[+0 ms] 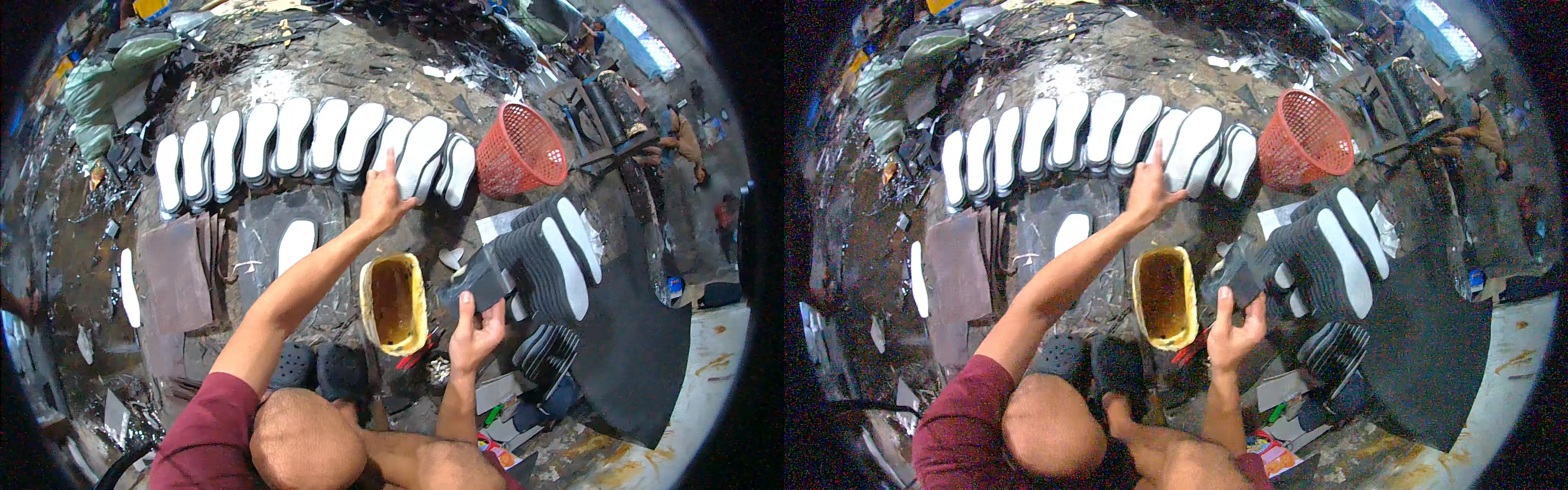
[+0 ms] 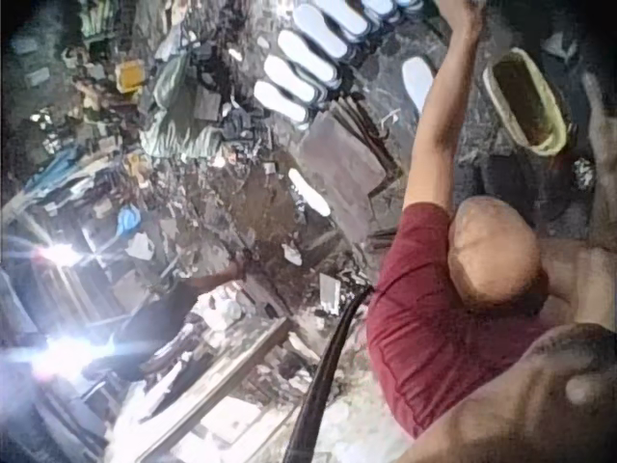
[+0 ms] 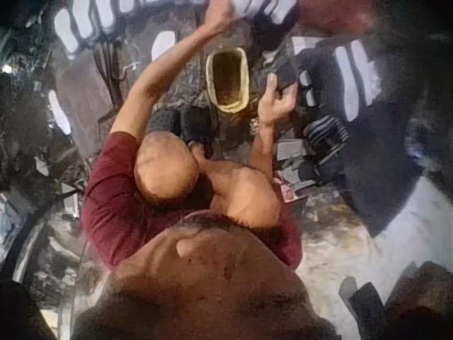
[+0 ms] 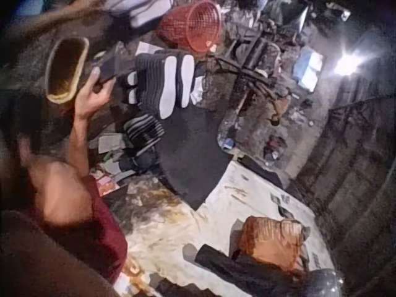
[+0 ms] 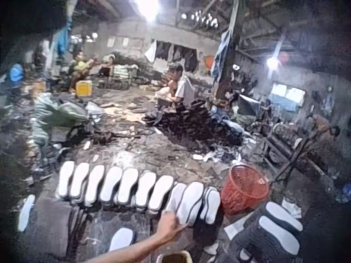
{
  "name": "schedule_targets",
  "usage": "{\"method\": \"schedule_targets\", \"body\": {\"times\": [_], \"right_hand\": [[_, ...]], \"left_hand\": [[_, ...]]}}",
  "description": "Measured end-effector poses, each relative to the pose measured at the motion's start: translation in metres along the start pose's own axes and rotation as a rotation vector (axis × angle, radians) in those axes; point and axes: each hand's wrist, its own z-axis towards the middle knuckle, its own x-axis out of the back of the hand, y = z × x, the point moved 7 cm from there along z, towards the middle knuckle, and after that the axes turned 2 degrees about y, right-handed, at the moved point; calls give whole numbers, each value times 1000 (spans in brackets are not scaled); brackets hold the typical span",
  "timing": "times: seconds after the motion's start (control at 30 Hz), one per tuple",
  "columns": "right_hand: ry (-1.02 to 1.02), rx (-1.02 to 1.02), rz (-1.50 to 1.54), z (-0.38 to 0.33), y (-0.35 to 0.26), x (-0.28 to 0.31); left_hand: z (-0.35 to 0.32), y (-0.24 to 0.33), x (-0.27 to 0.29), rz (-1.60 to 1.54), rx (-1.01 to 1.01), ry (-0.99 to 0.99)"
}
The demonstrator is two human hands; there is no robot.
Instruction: The person applies adhesive to white shoe sole inserts using a small brush and then presses them onto black sole bases. The person handles the soles one at a time, repeatedly dipping the brush into a container of glue and spreading it across the surface before joining the parts.
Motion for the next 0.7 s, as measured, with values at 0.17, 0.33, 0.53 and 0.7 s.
{"method": "schedule_targets", "body": {"times": [0.17,0.33,0.53,0.7], "right_hand": [[-52,-45,-15,-8,10,3],[-153,-93,-133,-11,35,-4],[-412,37,-569,-41,46,-68],[-555,9,-855,-45,79,-79]], "left_hand": [[27,13,-63,174,3,-37],[-28,-4,-30,30,-219,20],[-188,-89,91,89,22,63],[-282,-114,122,204,176,148]]}}
